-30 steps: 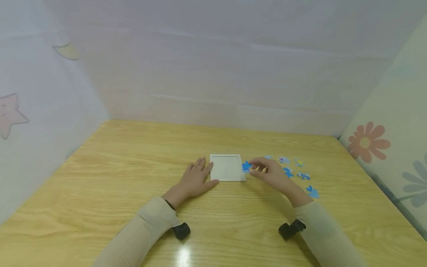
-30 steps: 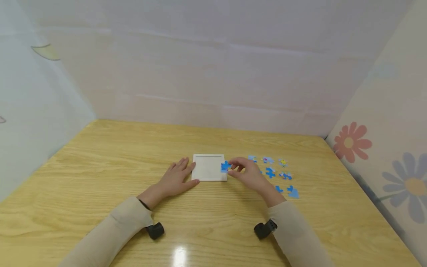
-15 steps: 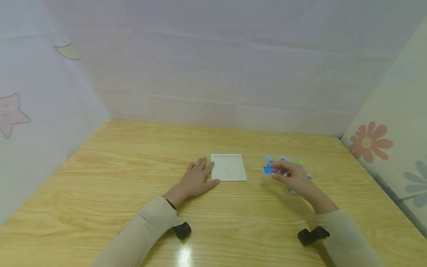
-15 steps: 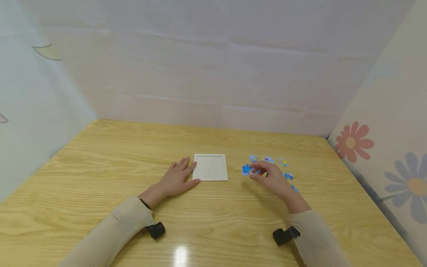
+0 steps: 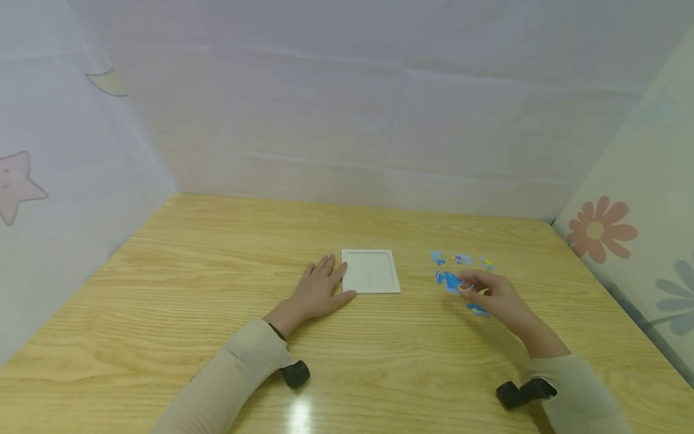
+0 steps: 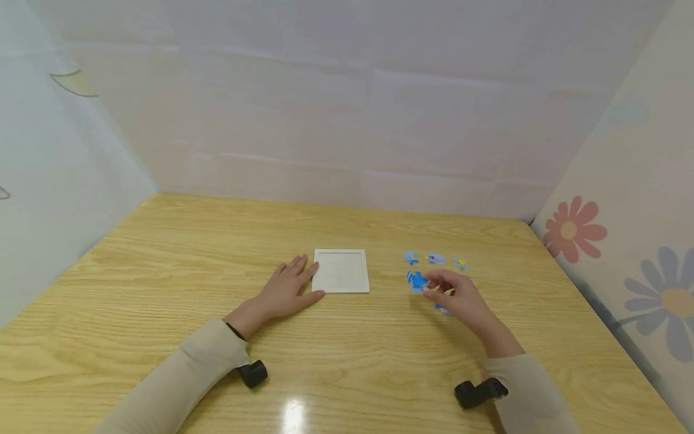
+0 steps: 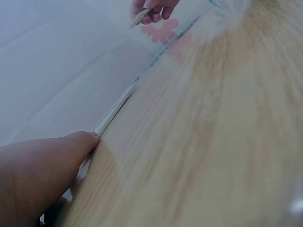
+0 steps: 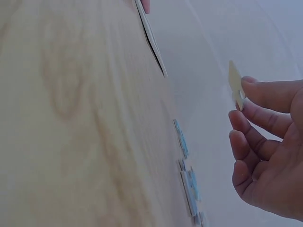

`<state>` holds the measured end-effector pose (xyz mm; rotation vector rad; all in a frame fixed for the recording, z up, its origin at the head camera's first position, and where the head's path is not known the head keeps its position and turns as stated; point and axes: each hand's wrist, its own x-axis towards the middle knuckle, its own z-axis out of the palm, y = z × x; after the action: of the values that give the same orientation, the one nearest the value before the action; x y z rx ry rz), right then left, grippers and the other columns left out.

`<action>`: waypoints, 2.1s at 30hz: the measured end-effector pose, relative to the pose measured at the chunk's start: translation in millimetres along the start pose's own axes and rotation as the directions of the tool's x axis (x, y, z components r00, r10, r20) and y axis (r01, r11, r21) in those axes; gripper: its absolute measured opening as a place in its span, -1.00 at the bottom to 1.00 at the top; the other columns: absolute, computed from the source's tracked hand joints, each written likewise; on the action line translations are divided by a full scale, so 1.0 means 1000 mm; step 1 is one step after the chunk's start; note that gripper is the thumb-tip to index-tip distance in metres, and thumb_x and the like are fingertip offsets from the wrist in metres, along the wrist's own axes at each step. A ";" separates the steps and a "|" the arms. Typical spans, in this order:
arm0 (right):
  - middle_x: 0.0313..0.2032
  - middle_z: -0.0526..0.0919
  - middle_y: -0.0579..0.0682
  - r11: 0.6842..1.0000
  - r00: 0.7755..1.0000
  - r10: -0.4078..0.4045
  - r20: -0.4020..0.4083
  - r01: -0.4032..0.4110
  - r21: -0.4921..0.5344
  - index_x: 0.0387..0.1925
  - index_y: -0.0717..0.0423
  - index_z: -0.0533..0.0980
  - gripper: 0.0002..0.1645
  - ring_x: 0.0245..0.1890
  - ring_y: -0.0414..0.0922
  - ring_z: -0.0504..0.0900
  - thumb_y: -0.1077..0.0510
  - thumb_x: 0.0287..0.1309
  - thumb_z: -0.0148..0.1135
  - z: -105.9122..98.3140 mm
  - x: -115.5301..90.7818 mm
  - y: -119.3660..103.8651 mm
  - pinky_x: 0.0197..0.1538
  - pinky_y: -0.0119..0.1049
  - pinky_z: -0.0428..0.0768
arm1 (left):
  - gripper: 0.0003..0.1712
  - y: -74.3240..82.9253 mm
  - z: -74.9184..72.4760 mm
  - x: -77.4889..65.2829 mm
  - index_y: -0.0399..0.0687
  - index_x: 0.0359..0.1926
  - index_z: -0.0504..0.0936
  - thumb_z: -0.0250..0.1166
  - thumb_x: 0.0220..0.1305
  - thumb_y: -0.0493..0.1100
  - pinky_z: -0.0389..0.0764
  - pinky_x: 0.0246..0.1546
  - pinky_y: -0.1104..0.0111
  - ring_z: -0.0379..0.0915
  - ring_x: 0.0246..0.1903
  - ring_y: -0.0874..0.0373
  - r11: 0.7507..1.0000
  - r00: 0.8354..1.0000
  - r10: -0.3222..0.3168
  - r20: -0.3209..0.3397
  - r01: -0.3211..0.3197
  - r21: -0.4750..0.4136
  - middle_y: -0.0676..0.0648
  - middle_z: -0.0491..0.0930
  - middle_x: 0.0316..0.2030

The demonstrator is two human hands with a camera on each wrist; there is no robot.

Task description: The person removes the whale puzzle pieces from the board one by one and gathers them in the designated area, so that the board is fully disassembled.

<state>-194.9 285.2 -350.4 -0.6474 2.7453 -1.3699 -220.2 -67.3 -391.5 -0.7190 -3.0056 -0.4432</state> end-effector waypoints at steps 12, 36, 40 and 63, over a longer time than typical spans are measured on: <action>-0.37 0.46 0.04 0.999 0.998 0.038 0.048 -0.040 0.033 -0.11 0.26 0.46 -0.63 -0.40 -0.13 0.43 0.16 0.02 0.19 0.002 -0.005 0.021 -0.36 -0.31 0.45 | -0.18 0.001 0.000 0.000 -0.10 0.28 0.06 -0.16 0.16 0.33 -0.20 0.14 0.05 -0.30 0.24 -0.09 1.000 1.000 0.002 0.003 -0.002 -0.009 -0.29 -0.11 0.25; -0.43 0.46 0.03 0.997 0.995 0.079 0.054 -0.079 0.015 -0.17 0.28 0.47 -0.67 -0.49 -0.15 0.39 0.23 -0.02 0.22 0.015 -0.004 0.031 -0.46 -0.38 0.40 | -0.18 0.000 0.001 0.000 -0.09 0.29 0.06 -0.17 0.16 0.33 -0.21 0.14 0.06 -0.30 0.24 -0.09 1.000 1.000 0.002 -0.004 -0.002 -0.001 -0.29 -0.11 0.25; -0.44 0.44 0.02 0.997 0.995 0.080 0.058 -0.081 0.003 -0.16 0.27 0.47 -0.65 -0.51 -0.14 0.37 0.20 -0.02 0.22 0.015 -0.004 0.031 -0.47 -0.37 0.39 | -0.18 0.000 0.000 0.000 -0.09 0.28 0.06 -0.17 0.16 0.33 -0.21 0.14 0.06 -0.29 0.24 -0.09 1.000 1.000 0.002 -0.004 -0.002 -0.003 -0.29 -0.10 0.25; -0.46 0.39 0.01 0.997 0.995 0.076 0.063 -0.075 -0.022 -0.11 0.30 0.44 -0.61 -0.55 -0.15 0.31 0.24 -0.02 0.22 0.017 -0.002 0.033 -0.51 -0.36 0.32 | -0.19 0.001 -0.002 -0.001 -0.11 0.28 0.08 -0.15 0.17 0.31 -0.19 0.13 0.04 -0.28 0.24 -0.11 1.000 1.000 0.012 -0.001 -0.012 -0.005 -0.30 -0.10 0.24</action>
<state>-201.4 290.9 -386.4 -0.5719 2.7070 -1.2857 -219.4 -67.5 -389.2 -0.7363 -2.9987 -0.4511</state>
